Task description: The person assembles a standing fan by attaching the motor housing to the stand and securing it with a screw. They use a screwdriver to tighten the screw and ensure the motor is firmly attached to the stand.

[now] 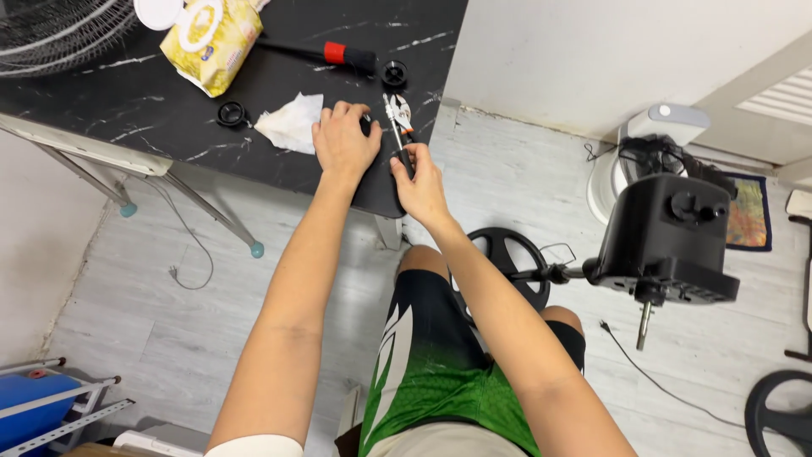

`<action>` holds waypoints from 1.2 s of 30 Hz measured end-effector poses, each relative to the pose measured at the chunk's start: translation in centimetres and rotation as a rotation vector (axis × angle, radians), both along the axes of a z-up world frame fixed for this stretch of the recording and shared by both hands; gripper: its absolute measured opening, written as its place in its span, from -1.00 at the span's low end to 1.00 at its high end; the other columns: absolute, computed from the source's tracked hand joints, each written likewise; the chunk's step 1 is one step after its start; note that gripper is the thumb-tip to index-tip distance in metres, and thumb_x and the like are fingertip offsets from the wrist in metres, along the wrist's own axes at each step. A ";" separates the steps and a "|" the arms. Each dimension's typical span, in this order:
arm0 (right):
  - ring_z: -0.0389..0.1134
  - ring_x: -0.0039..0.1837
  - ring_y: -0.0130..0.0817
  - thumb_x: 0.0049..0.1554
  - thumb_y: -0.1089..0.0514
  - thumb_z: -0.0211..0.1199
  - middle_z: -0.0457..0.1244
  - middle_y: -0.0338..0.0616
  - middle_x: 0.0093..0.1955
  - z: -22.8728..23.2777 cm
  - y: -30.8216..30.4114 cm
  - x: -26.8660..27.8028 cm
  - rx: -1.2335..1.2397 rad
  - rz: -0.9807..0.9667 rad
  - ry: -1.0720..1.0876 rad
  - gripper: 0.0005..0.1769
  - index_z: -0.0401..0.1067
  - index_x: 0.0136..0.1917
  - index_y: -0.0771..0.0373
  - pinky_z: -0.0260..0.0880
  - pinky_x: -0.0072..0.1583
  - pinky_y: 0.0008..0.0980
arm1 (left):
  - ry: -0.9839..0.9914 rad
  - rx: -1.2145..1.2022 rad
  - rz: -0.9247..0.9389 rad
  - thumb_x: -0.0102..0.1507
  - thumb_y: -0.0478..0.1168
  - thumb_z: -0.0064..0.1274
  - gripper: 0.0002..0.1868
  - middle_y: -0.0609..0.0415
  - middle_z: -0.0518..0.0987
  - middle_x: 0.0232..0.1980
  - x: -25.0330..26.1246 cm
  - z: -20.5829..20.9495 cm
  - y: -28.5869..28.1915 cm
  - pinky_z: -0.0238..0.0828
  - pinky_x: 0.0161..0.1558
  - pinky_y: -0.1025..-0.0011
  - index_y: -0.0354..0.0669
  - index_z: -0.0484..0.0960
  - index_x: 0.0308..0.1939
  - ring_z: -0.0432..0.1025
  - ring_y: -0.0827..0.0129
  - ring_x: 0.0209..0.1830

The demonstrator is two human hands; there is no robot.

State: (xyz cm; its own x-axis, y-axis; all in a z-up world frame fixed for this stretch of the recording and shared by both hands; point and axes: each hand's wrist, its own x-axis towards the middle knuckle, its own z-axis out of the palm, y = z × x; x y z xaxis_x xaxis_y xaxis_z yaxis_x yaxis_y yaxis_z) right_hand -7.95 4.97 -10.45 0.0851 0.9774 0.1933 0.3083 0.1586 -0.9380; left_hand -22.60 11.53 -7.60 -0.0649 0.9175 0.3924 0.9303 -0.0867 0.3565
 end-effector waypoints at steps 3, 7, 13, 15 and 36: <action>0.51 -0.07 -0.30 0.22 0.16 0.24 0.40 -0.04 -0.11 -0.4 1.5 -1.1 -0.023 -0.020 0.071 -0.72 0.31 0.12 0.34 0.44 -0.07 -0.36 | 0.008 -0.001 0.017 0.15 -0.02 0.22 -0.73 0.16 0.59 -0.05 -0.2 0.0 0.3 0.24 0.03 0.13 0.06 0.75 -0.11 0.40 0.19 0.01; 0.51 -0.05 -0.34 0.25 0.19 0.22 0.43 -0.01 -0.06 -0.8 1.9 -2.1 0.022 -0.045 0.196 -0.72 0.30 0.16 0.38 0.48 -0.01 -0.41 | 0.020 -0.037 0.011 0.14 -0.04 0.23 -0.85 0.19 0.57 -0.11 -0.3 0.3 0.4 0.22 0.00 0.15 0.11 0.79 -0.26 0.41 0.22 -0.03; 0.52 -0.04 -0.31 0.25 0.20 0.22 0.43 0.03 -0.07 -0.8 0.6 -2.6 0.072 -0.096 0.060 -0.71 0.34 0.19 0.38 0.46 -0.09 -0.37 | 0.034 0.031 -0.027 0.18 -0.07 0.24 -0.89 0.23 0.53 -0.17 -0.1 0.4 0.3 0.19 -0.04 0.20 0.11 0.81 -0.30 0.39 0.26 -0.11; 0.51 -0.04 -0.30 0.26 0.19 0.24 0.43 0.04 -0.07 -0.7 0.7 -2.7 0.112 -0.100 0.037 -0.71 0.35 0.19 0.38 0.46 -0.07 -0.37 | 0.001 0.104 -0.059 0.20 -0.08 0.24 -0.90 0.23 0.53 -0.17 -0.1 1.0 -0.1 0.19 -0.07 0.19 0.10 0.81 -0.28 0.39 0.26 -0.11; 0.16 -0.24 -0.67 0.28 0.08 0.25 0.27 -0.34 -0.26 6.8 -11.1 10.2 -0.089 -0.130 0.219 -0.64 0.50 0.24 0.37 0.19 -0.20 -0.58 | -1.979 -0.543 -0.695 0.46 -0.07 -0.06 -0.78 0.01 0.57 0.25 11.9 3.3 -6.0 0.54 0.12 0.36 -0.09 0.46 0.06 0.54 0.18 0.21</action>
State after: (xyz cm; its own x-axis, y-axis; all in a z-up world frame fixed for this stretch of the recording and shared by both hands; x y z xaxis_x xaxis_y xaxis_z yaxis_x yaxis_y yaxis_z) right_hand 2.26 -6.08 -3.63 0.2417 0.9678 0.0706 0.1092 0.0451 -0.9930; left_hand -10.73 5.54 -4.31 0.3542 0.9351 0.0153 -0.7098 0.2582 0.6554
